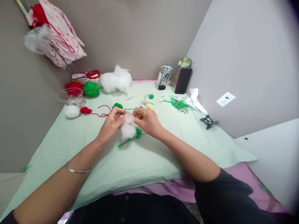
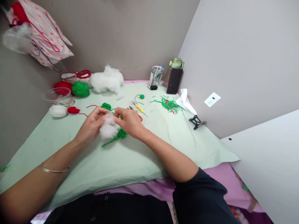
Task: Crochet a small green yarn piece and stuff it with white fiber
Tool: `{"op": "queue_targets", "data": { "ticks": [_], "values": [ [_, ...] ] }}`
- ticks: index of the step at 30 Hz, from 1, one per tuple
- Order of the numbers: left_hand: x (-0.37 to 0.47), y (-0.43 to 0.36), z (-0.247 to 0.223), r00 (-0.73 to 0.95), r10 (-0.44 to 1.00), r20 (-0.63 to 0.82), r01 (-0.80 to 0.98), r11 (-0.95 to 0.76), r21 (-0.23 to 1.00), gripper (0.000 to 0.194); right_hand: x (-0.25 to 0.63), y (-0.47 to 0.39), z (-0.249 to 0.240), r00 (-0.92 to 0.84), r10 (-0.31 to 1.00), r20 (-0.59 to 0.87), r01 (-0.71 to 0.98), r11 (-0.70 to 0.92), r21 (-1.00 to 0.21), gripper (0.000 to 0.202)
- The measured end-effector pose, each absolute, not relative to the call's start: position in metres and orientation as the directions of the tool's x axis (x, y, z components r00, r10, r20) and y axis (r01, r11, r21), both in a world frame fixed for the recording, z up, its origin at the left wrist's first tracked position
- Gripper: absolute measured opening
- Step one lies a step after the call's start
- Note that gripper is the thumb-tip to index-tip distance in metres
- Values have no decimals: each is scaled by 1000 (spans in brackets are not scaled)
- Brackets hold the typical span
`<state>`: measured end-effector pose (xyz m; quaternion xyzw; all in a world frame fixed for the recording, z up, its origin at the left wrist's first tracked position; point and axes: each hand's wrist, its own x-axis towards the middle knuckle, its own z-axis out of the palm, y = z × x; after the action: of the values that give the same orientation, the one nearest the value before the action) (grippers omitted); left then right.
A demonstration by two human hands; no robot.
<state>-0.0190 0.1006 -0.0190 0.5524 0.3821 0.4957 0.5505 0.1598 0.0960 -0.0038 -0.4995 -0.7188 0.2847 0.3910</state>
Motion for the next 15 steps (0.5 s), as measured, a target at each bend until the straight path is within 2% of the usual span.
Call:
{"op": "queue_targets", "data": {
  "ticks": [3, 8, 11, 15],
  "values": [
    [-22, 106, -20, 243, 960, 141, -115, -116, 987, 32, 163, 97, -2, -278, 924, 264, 457, 369, -809, 19],
    [-21, 110, -26, 153, 971, 182, -84, -171, 982, 31, 159, 92, 0, -388, 897, 212, 374, 363, -853, 20],
    [-18, 106, -28, 83, 975, 207, -77, -201, 977, 31, 154, 89, -3, -376, 903, 211, 369, 354, -859, 13],
    [-15, 100, -28, 104, 976, 189, -101, -179, 979, 21, 152, 92, -8, -270, 937, 223, 344, 310, -887, 13]
  ]
}}
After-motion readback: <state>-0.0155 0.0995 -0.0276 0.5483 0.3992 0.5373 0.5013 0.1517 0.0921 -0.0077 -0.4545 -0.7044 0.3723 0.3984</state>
